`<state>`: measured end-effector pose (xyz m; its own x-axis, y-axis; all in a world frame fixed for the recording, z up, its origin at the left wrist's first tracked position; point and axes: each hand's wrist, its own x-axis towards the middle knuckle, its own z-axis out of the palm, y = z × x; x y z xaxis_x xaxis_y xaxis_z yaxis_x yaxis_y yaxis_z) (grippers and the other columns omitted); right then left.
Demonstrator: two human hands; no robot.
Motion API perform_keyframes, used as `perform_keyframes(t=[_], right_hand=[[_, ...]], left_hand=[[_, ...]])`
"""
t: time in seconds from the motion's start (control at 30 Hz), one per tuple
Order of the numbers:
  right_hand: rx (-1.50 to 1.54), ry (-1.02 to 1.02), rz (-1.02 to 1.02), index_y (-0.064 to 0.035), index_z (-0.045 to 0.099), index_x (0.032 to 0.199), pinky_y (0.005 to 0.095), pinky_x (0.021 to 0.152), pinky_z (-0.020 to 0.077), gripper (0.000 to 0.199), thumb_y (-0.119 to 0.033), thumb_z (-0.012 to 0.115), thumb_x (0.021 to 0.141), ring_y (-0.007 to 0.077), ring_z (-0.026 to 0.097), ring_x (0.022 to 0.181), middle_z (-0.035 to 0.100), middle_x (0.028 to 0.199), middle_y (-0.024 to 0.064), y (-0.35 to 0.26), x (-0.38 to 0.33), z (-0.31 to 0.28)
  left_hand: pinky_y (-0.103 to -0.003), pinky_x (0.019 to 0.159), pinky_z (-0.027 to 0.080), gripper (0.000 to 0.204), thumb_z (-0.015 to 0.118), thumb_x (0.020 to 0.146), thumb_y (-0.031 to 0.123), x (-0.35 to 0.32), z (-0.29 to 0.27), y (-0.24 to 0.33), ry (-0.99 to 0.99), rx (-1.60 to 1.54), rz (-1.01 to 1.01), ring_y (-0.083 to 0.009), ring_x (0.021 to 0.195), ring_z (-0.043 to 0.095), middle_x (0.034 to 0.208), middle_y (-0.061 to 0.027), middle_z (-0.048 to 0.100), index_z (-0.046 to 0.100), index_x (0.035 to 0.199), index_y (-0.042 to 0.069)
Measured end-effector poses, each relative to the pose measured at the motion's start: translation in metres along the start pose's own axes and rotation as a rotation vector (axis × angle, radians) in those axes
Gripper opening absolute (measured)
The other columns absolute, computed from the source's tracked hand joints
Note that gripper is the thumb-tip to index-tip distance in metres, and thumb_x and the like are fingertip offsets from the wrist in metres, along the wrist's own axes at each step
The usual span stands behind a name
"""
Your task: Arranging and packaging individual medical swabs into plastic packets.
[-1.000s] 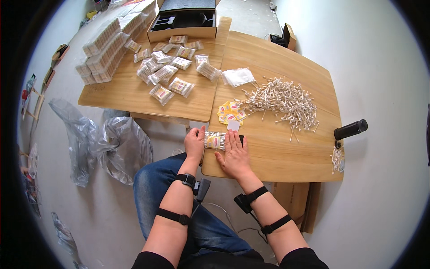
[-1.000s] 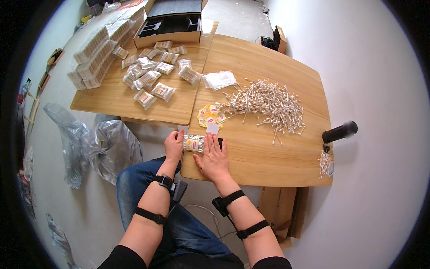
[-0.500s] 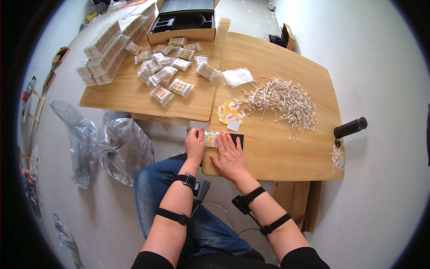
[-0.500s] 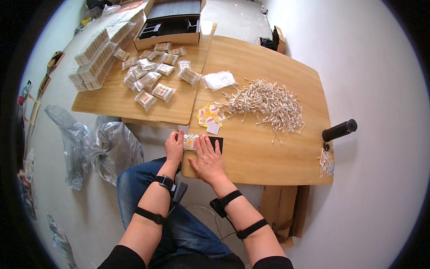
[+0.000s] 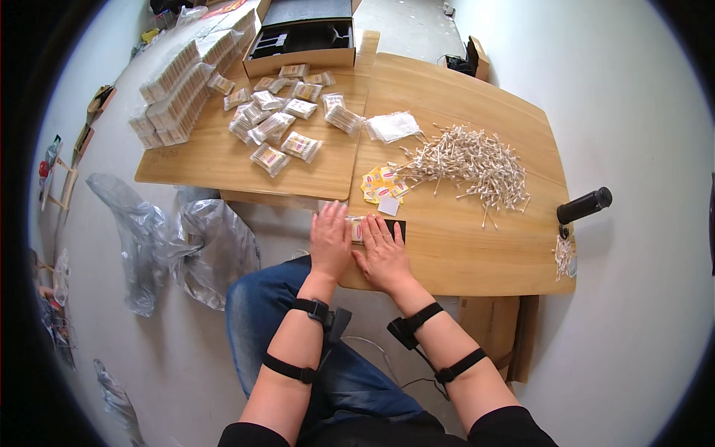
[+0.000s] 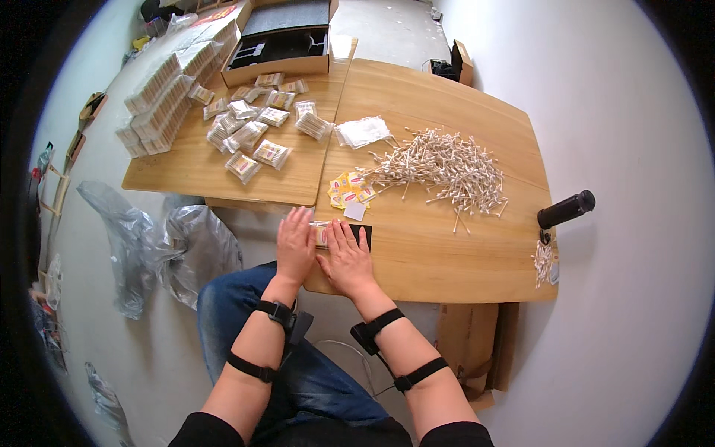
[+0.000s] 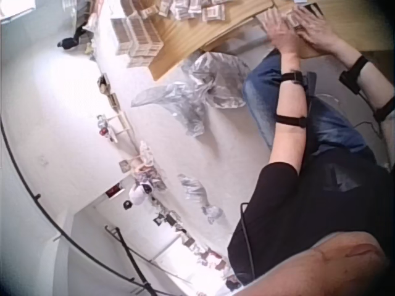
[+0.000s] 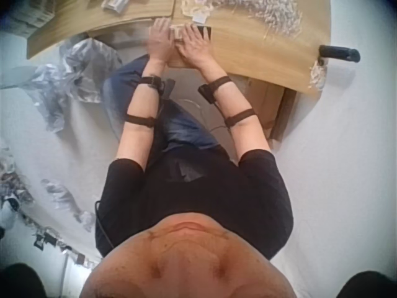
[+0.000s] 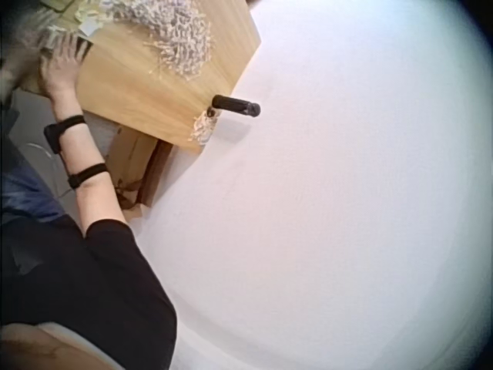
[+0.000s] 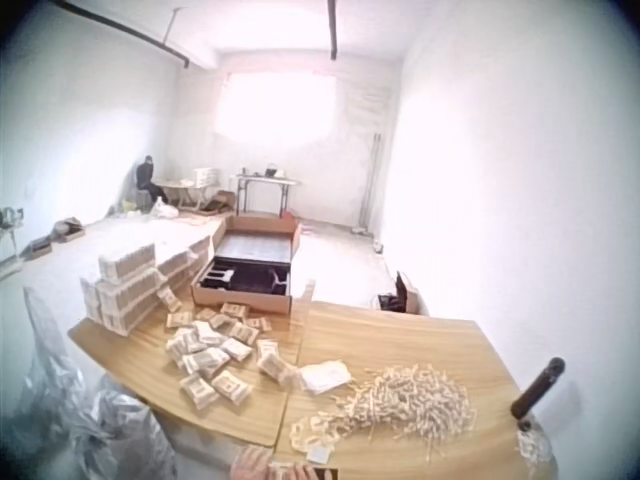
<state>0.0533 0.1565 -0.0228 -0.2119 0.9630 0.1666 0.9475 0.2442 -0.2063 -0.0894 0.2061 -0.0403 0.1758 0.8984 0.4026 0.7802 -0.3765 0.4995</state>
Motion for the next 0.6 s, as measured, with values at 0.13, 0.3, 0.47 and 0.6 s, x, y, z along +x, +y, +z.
perform_keyframes(t=[0.13,0.3,0.47,0.6], right_hand=[[0.073,-0.024,-0.050,-0.0032,0.035,0.145,0.0505,0.116,0.0130,0.068,-0.041,0.053,0.091,0.0264,0.025,0.144,0.031,0.153,0.0137,0.029,-0.024,-0.006],[-0.079,0.119,0.255,-0.0012,0.037,0.143,0.0512,0.115,0.0178,0.062,-0.035,0.051,0.093,0.0297,0.029,0.141,0.036,0.149,0.0176,0.095,-0.059,-0.021],[-0.111,0.114,0.262,-0.0004,0.040,0.140,0.0513,0.114,0.0203,0.059,-0.033,0.052,0.093,0.0304,0.034,0.138,0.041,0.146,0.0177,0.097,-0.064,-0.026],[-0.068,0.138,0.285,-0.0019,0.043,0.138,0.0497,0.115,0.0212,0.056,-0.032,0.053,0.092,0.0288,0.036,0.137,0.042,0.145,0.0164,0.098,-0.067,-0.029]], left_hand=[[-0.047,0.117,0.015,0.062,0.048,0.095,0.040,-0.013,0.000,0.006,-0.315,0.152,0.162,-0.0270,0.144,0.024,0.154,-0.0118,0.031,0.034,0.147,0.008],[-0.047,0.118,0.011,0.067,0.043,0.096,0.044,-0.018,-0.003,0.009,-0.418,0.243,0.148,-0.0254,0.146,0.018,0.157,-0.0099,0.023,0.027,0.150,0.006],[-0.051,0.117,0.011,0.069,0.042,0.097,0.044,-0.022,0.003,0.014,-0.404,0.287,0.133,-0.0253,0.147,0.017,0.158,-0.0110,0.019,0.023,0.150,0.005],[-0.050,0.118,0.009,0.071,0.039,0.096,0.049,-0.006,-0.003,0.027,-0.519,0.368,0.086,-0.0241,0.146,0.019,0.157,-0.0115,0.023,0.026,0.149,0.004]])
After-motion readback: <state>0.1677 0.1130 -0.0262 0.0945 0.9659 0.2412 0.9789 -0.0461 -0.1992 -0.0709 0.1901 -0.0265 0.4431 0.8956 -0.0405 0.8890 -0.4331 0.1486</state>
